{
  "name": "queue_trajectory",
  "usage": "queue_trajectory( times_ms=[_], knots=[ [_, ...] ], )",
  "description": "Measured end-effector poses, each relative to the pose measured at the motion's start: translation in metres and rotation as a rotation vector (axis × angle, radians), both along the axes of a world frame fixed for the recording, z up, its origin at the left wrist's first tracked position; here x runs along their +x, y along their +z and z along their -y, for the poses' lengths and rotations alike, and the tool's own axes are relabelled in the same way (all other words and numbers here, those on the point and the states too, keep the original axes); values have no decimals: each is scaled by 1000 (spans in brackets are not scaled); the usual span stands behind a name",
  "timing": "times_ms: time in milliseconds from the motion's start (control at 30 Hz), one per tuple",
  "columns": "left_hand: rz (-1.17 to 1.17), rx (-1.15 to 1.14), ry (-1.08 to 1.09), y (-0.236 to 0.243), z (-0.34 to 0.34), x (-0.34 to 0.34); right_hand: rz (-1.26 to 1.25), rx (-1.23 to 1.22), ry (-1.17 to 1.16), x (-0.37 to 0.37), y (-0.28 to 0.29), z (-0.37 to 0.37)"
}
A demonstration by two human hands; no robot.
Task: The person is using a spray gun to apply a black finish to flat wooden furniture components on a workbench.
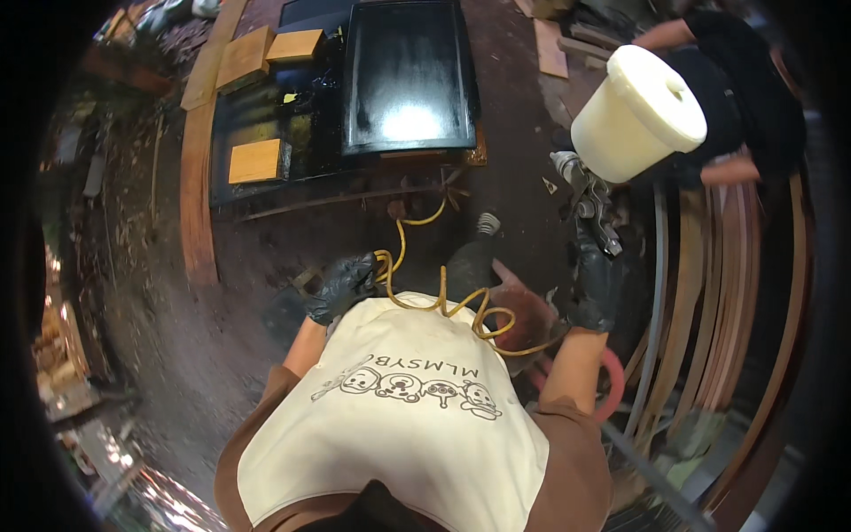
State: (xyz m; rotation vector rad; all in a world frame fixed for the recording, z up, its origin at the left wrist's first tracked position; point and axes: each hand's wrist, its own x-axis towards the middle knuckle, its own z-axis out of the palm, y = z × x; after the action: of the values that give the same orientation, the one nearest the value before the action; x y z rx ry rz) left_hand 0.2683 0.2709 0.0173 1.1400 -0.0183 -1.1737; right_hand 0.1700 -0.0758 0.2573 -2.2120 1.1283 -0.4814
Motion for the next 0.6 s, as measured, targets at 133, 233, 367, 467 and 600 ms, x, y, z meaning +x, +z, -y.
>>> queue_trajectory(
  times_ms=[133,233,367,467,600],
  knots=[
    [1,-3,16,-90,-31,-31,72,-11,19,4,-31,-57],
    [211,-54,-125,-101,-55,-40,144,-2,75,-1,-68,-93],
    [628,-65,-197,-110,-62,-54,216,307,96,0,-95,-126],
    [20,10,-132,-88,-61,-57,180,450,79,11,-100,-156],
    [202,100,-230,-93,-72,-56,200,727,80,38,-88,-200]
  ],
)
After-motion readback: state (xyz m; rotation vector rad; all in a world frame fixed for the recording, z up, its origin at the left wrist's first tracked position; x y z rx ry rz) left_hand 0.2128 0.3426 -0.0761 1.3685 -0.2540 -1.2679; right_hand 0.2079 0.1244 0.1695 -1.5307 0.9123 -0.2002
